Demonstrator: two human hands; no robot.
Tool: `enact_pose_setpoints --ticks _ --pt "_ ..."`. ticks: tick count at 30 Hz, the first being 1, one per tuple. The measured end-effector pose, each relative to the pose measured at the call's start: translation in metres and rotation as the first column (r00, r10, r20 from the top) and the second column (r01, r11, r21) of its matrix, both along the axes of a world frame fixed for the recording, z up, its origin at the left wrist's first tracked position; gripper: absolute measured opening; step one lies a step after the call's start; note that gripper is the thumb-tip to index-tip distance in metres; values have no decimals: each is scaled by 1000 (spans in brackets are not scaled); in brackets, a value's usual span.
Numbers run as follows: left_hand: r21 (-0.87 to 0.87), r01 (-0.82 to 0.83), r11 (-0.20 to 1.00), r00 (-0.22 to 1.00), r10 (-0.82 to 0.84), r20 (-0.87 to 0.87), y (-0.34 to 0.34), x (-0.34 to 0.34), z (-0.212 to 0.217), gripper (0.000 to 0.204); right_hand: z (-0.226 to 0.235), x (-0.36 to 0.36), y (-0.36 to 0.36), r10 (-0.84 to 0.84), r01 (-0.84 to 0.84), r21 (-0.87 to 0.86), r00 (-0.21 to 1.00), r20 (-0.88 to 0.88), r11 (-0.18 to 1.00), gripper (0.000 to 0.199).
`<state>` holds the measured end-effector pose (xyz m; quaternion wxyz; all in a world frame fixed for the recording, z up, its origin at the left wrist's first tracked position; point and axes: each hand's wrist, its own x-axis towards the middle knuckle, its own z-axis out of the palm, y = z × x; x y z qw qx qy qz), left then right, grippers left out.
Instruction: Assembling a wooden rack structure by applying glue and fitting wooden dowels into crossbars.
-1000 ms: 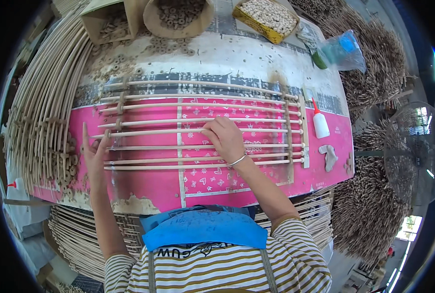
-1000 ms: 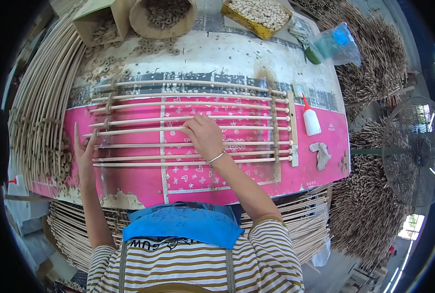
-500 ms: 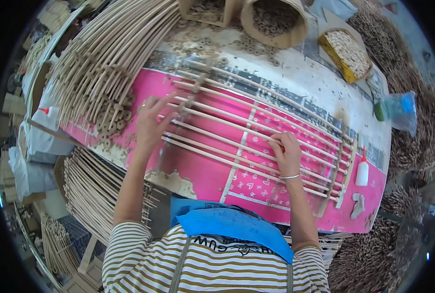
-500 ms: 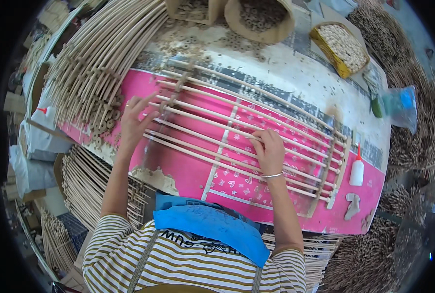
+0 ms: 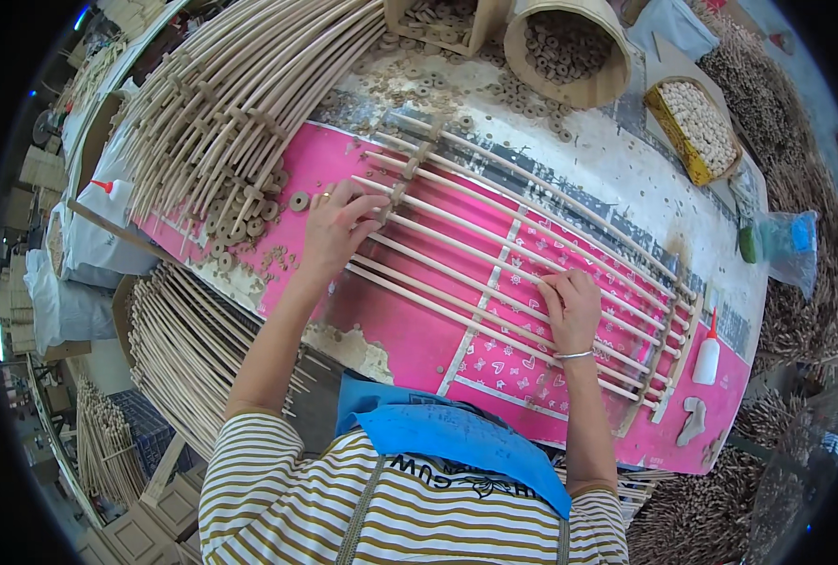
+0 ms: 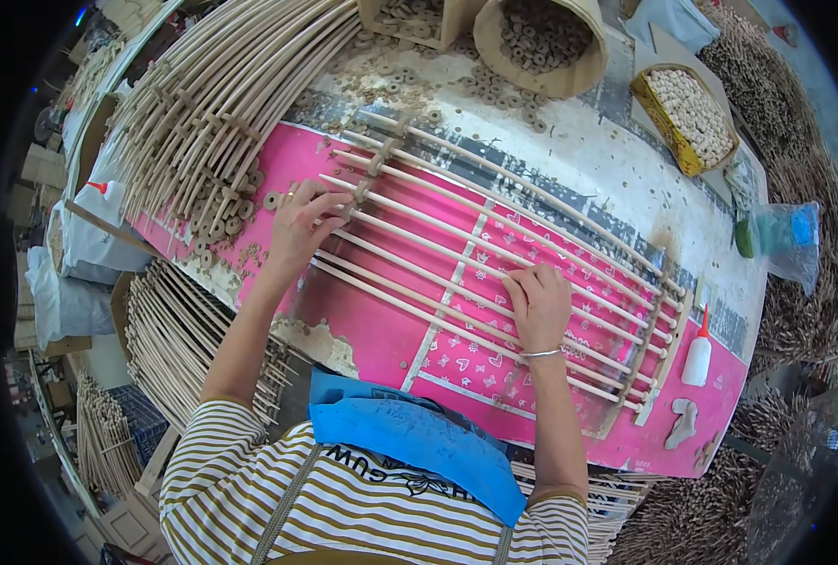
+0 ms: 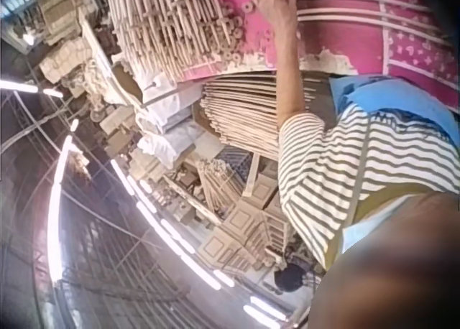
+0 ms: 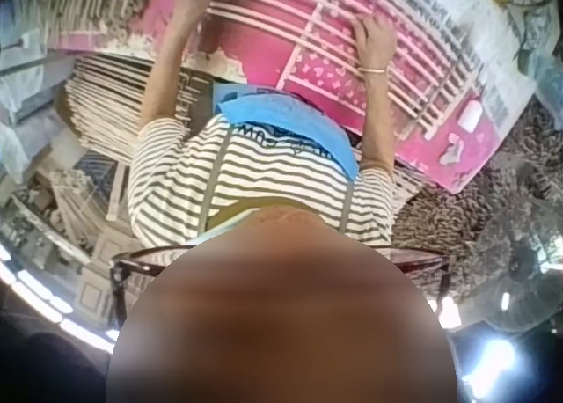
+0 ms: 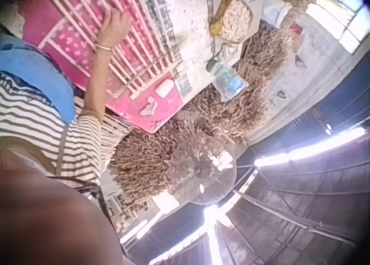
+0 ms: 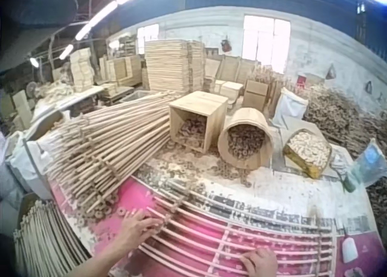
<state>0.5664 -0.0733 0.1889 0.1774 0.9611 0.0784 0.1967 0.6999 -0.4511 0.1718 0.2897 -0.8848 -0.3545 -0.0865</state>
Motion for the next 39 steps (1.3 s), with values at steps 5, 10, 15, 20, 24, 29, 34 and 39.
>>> enact_pose_setpoints --ticks 5,10,15,20,24,29,34,39 --pt "-140 -124 982 985 138 100 47 -13 3 42 16 -10 -11 -47 44 52 998 46 998 14" --pt "-45 -124 991 990 121 -65 76 -41 9 41 19 -28 -25 48 -44 36 991 -126 998 20" --pt "100 -211 972 970 220 -99 81 -46 -17 41 16 -36 -14 95 -94 15 990 -107 995 20" --pt "179 -296 938 943 317 -103 71 -41 -11 39 2 -34 -13 76 -67 55 981 -178 996 16" --pt "-323 -280 904 956 292 -14 66 -44 -12 35 8 -37 -9 39 -30 63 988 -151 998 13" --pt "-735 -212 644 958 286 -26 61 -46 -23 36 5 -36 -7 86 -86 0 990 -112 996 12" --pt "-858 -203 471 960 270 -79 42 -42 -3 36 7 -41 -11 76 -73 26 988 -133 997 12" --pt "-922 -178 345 969 226 -103 44 -46 -1 36 13 -41 -9 71 -55 97 983 -169 994 10"
